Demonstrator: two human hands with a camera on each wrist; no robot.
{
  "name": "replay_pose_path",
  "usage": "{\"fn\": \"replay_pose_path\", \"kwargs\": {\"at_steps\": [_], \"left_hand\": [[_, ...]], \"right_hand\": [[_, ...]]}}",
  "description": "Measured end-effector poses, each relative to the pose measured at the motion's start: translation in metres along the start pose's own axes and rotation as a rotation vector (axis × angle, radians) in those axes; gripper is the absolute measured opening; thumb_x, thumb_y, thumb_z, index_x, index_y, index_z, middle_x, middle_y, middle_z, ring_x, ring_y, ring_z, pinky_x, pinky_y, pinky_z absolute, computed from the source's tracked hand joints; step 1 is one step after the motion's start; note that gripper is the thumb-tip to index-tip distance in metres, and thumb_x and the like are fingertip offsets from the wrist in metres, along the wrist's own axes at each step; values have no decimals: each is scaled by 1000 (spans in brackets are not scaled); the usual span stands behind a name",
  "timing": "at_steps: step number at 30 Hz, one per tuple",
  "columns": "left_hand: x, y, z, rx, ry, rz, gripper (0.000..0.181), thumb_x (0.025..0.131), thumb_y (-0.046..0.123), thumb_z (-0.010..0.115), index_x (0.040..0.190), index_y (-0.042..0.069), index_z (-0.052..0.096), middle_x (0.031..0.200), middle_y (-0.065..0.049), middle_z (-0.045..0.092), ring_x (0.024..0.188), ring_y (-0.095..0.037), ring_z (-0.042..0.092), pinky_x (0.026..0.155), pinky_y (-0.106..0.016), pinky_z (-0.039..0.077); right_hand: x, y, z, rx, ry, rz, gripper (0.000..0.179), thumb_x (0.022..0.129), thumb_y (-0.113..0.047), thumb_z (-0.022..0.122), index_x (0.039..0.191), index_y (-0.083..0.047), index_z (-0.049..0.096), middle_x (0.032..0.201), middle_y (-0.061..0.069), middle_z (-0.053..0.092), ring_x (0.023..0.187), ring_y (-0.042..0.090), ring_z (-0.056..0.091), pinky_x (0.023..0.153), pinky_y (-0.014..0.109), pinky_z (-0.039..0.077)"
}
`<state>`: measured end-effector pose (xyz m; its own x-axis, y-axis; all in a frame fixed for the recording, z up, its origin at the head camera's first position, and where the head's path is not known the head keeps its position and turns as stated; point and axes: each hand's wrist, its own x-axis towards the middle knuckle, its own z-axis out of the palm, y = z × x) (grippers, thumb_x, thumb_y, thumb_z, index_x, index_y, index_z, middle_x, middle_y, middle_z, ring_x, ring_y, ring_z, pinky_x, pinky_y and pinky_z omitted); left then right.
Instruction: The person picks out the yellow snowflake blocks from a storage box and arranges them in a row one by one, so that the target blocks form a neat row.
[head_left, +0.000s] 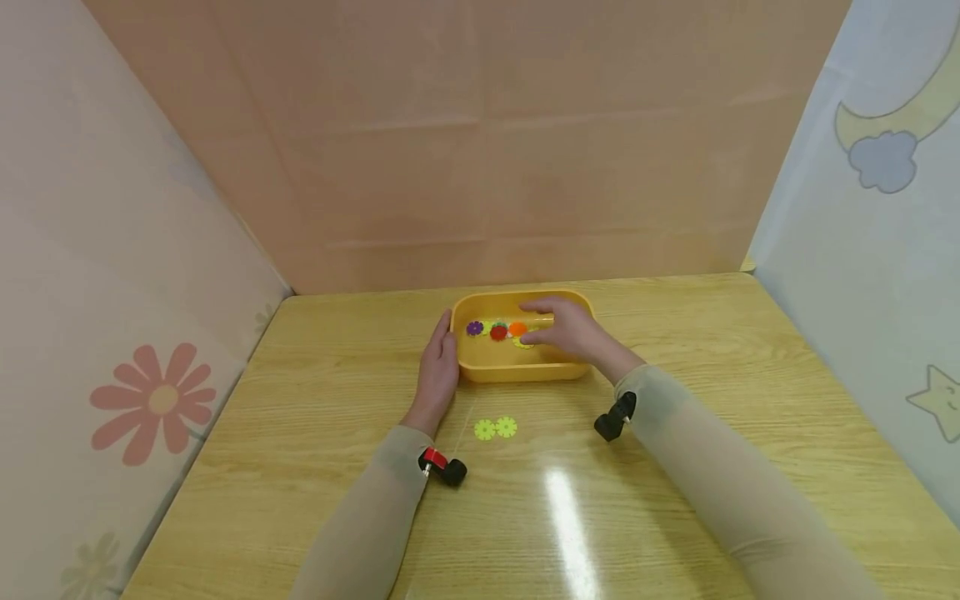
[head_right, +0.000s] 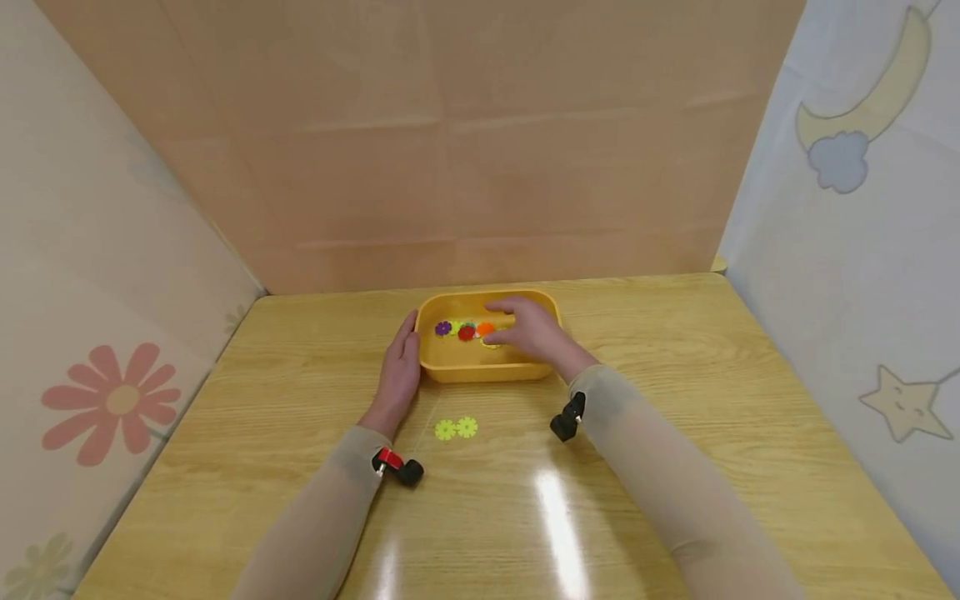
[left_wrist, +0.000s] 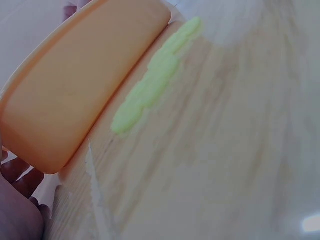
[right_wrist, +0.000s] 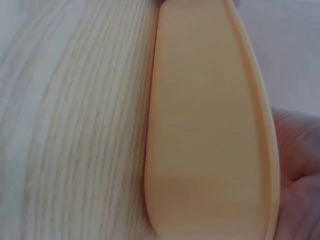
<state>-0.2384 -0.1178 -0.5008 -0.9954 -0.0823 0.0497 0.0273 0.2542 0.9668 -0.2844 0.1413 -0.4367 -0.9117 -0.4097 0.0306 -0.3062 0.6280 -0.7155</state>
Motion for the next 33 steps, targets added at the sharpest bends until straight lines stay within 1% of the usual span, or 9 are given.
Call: {"fn": "replay_pose_path", "kwargs": {"at_steps": [8,15,21,26,33], "left_hand": [[1,2,-1,3,0,9,62,119,42,31,177,21,29,180,3,30,166,-19,25,135,-42,22],[3,4,-1,4,3,25,60,120,38,31,177,19,29,180,1,31,166,-21,25,135,-44,22],[3,7,-1,11,-1,15,60,120,39,31,177,20,29,180,2,30,166,-20,24,135,-43,22],[3,6,-1,11,-5,15,61,120,40,31,177,21,29,180,3,30,166,-19,24,135,-43,21],[4,5,-2,11,-4,12,61,119,40,31,177,20,29,180,3,30,166,-21,24,135,-44,22]], "right_hand": [[12,4,-1,-17,-48,51,56,97,-22,88,148,-5,70,153,19,64,146,43,54,122,59,44],[18,6,-3,-7,-98,97,45,97,-20,88,138,-7,77,151,17,66,146,43,53,124,59,42],[21,8,-3,3,-119,120,38,96,-18,88,132,-7,80,147,18,67,140,42,57,122,57,44],[22,8,-2,-16,-127,120,35,95,-15,89,128,-5,81,142,19,69,134,40,60,120,54,46],[23,10,0,-52,-129,137,38,93,-17,90,128,-6,81,142,17,70,135,38,61,120,52,47]]}}
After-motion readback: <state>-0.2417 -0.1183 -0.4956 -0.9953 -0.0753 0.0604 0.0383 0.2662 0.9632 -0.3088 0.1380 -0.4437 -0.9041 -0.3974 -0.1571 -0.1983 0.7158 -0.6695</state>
